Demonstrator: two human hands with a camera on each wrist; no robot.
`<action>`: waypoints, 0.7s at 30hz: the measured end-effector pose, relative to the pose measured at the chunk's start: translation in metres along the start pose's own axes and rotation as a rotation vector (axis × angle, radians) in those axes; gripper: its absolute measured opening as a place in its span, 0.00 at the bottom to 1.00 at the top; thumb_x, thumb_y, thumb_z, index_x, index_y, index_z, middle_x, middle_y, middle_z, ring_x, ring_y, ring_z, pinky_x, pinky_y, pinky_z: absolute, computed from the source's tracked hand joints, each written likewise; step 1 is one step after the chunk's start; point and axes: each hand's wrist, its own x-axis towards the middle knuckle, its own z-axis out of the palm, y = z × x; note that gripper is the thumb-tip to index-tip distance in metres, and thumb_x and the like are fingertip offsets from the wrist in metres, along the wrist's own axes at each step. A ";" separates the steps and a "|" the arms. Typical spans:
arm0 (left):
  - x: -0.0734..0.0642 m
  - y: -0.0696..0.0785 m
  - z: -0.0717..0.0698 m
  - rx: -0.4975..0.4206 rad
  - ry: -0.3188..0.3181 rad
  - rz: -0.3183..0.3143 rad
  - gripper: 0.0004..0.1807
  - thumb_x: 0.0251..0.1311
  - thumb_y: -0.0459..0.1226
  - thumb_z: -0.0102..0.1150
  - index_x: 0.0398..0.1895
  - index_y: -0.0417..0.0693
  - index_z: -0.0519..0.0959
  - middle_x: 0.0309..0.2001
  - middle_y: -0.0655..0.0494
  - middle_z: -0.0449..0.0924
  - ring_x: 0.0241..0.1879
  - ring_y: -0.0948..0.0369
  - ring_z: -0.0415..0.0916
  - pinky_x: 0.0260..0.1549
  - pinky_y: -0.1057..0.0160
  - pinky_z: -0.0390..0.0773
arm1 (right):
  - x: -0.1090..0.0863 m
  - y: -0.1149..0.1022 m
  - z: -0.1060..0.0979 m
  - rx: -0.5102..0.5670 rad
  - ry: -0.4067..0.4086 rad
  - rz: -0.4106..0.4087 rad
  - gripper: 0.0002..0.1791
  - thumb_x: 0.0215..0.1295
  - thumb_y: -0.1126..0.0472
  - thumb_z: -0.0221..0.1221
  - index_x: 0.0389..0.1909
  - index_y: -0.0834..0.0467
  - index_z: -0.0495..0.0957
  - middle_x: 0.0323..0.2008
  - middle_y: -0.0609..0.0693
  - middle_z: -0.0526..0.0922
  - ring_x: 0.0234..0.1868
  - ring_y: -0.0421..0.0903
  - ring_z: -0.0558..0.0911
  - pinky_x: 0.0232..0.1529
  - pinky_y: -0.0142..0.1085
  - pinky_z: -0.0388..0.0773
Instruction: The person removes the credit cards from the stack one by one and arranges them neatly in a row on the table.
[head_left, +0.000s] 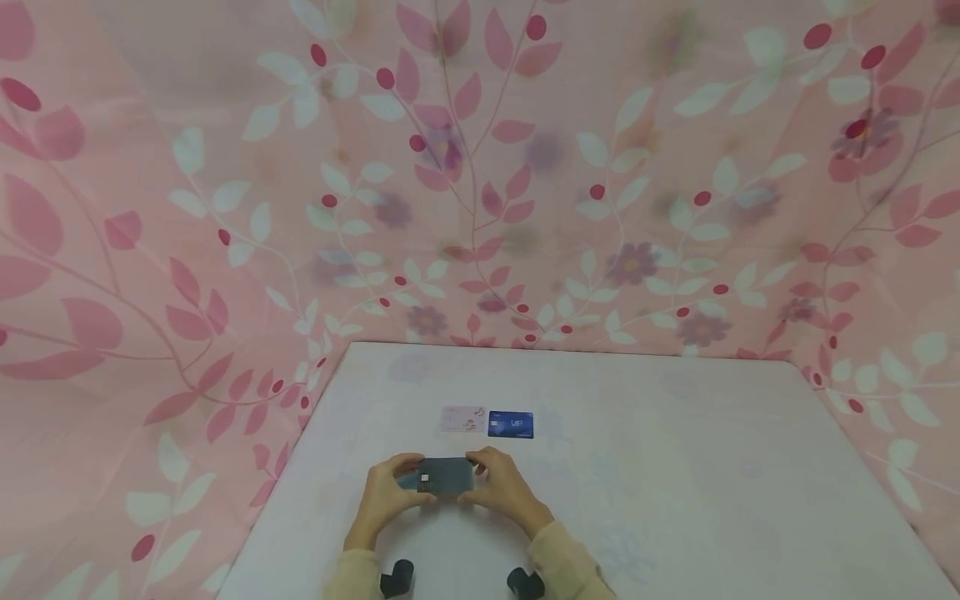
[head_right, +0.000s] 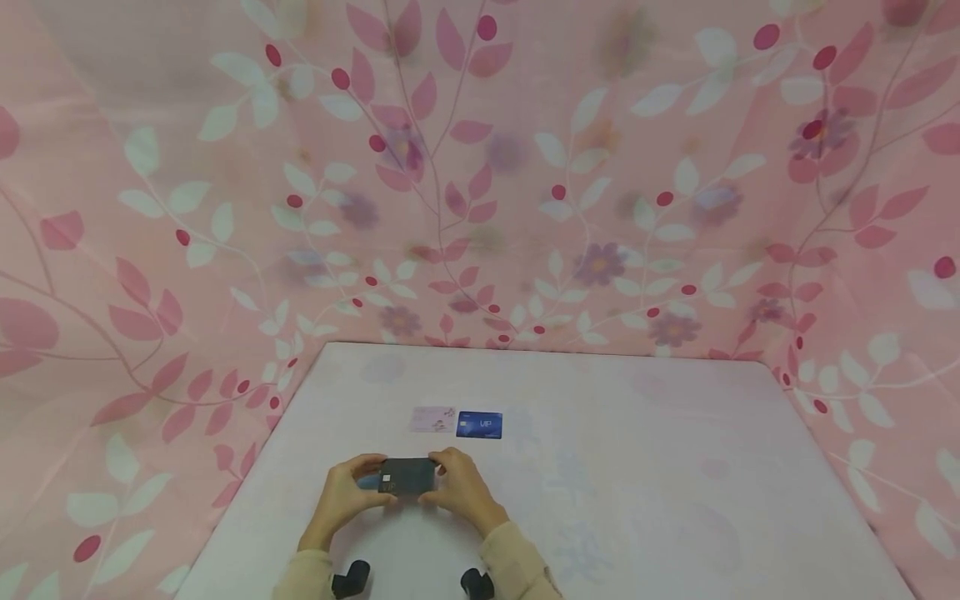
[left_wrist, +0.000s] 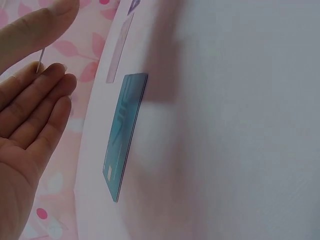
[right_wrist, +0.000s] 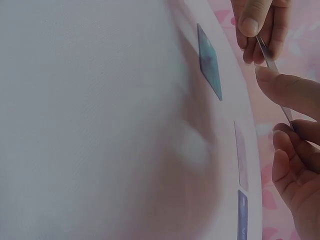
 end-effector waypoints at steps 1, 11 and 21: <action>0.000 0.001 0.001 0.004 0.003 0.000 0.33 0.21 0.30 0.80 0.43 0.40 0.81 0.41 0.46 0.83 0.42 0.49 0.81 0.46 0.49 0.79 | -0.001 0.000 -0.001 0.002 0.005 -0.005 0.33 0.37 0.62 0.76 0.47 0.72 0.77 0.38 0.57 0.82 0.34 0.46 0.80 0.33 0.29 0.77; -0.006 0.010 0.008 -0.014 -0.022 0.001 0.33 0.24 0.31 0.80 0.45 0.39 0.80 0.42 0.45 0.83 0.44 0.47 0.80 0.50 0.45 0.76 | -0.010 0.001 -0.010 0.030 0.013 0.017 0.34 0.37 0.63 0.76 0.48 0.71 0.76 0.40 0.57 0.81 0.34 0.48 0.80 0.33 0.29 0.77; -0.006 0.015 0.018 -0.003 -0.018 0.054 0.34 0.24 0.31 0.80 0.44 0.35 0.80 0.43 0.43 0.82 0.43 0.47 0.80 0.46 0.48 0.78 | -0.019 0.006 -0.016 0.062 0.046 0.016 0.33 0.37 0.65 0.75 0.48 0.71 0.76 0.40 0.61 0.81 0.35 0.49 0.80 0.33 0.30 0.78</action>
